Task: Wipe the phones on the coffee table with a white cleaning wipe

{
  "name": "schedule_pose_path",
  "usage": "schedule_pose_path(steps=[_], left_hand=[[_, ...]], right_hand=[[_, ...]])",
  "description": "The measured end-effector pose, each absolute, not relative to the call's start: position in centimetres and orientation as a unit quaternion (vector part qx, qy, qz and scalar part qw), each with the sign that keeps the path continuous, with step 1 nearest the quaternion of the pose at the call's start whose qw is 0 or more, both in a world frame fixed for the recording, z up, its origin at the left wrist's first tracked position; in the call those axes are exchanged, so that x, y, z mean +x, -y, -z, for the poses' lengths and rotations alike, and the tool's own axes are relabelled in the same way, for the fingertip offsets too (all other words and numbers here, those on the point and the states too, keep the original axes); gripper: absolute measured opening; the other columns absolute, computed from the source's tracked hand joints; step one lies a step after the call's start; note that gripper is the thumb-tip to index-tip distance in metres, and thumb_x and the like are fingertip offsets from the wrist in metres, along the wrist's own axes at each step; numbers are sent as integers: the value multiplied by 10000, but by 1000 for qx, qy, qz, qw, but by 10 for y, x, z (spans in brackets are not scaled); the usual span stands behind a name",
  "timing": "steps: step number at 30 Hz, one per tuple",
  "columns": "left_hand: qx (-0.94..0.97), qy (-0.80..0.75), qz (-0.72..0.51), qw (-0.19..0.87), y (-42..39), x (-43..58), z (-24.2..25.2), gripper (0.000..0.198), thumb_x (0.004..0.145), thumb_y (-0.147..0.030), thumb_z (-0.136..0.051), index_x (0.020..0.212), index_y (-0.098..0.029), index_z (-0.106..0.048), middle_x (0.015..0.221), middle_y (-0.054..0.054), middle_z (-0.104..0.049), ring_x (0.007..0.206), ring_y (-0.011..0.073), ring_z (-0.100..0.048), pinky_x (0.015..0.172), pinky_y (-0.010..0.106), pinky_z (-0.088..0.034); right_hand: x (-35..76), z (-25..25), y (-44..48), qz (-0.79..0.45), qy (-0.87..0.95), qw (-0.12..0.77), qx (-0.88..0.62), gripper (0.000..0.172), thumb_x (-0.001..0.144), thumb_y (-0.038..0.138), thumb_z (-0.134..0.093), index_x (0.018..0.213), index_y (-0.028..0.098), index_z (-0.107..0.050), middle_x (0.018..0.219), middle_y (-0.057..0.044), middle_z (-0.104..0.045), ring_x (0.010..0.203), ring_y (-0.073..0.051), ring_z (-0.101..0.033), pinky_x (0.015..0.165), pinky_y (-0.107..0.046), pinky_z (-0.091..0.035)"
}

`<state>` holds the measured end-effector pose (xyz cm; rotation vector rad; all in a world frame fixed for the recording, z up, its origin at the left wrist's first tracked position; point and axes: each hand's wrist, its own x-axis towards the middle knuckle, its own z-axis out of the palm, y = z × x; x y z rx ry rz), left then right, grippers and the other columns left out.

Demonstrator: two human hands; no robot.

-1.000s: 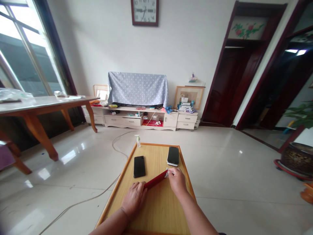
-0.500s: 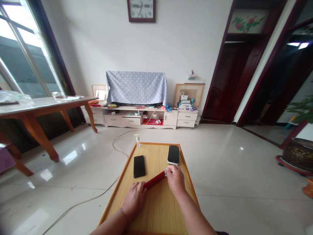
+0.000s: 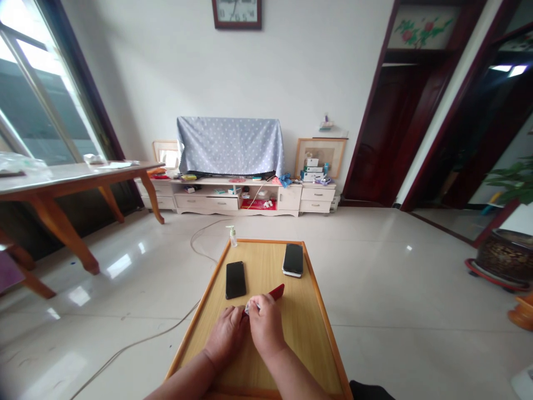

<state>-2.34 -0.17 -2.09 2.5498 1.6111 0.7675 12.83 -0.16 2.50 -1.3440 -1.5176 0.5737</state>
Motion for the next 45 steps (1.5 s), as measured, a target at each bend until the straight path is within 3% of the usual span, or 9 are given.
schedule_pose_path(steps=[5, 14, 22, 33, 36, 40, 45], left_hand=[[828, -508, -235, 17, 1, -24, 22, 222, 906, -134, -466, 1032, -204, -635, 937, 57, -694, 892, 226, -625, 863, 388, -510], [807, -537, -242, 41, 4, -24, 17, 271, 1012, -265, -347, 1060, -194, -604, 943, 70, -674, 919, 221, -635, 838, 351, -513], [800, -547, -240, 55, 4, -23, 15, 244, 1002, -260, -378, 1056, -197, -607, 945, 69, -668, 921, 229, -639, 826, 351, -516], [814, -525, -244, 50, 1, -23, 21, 239, 965, -210, -407, 1041, -209, -634, 932, 54, -696, 908, 213, -631, 867, 367, -507], [817, -522, -240, 50, 1, -24, 20, 242, 944, -196, -447, 1111, -212, -621, 957, 45, -701, 928, 211, -631, 885, 364, -505], [810, -533, -236, 53, 3, -24, 17, 255, 1000, -242, -370, 1021, -197, -620, 948, 70, -688, 920, 218, -635, 847, 355, -510], [801, -547, -236, 60, 4, -22, 15, 250, 1009, -267, -368, 1062, -198, -603, 956, 76, -671, 932, 226, -637, 840, 353, -513]], right_hand=[[105, -22, 17, -251, 616, 505, -550, 223, 935, 388, -516, 817, 255, -648, 866, -47, -704, 835, -203, -655, 774, -311, -518], [161, -22, -18, -218, 591, 502, -594, 283, 931, 438, -473, 847, 237, -653, 838, -43, -704, 796, -204, -642, 754, -316, -466], [202, -23, -49, -201, 565, 486, -635, 256, 897, 413, -474, 776, 253, -634, 669, 4, -683, 663, -198, -637, 666, -305, -438], [118, -27, 2, -211, 638, 455, -585, 194, 922, 321, -473, 818, 249, -621, 884, -41, -692, 841, -189, -644, 769, -295, -470], [110, -29, 7, -218, 643, 451, -579, 181, 921, 307, -485, 829, 252, -630, 885, -34, -695, 840, -183, -646, 771, -290, -472], [136, -28, -11, -215, 626, 449, -600, 197, 923, 323, -494, 818, 248, -643, 859, -24, -702, 830, -183, -651, 766, -292, -471], [189, -25, -48, -209, 579, 433, -659, 253, 958, 376, -509, 814, 229, -657, 759, 1, -688, 755, -168, -646, 733, -306, -492]])
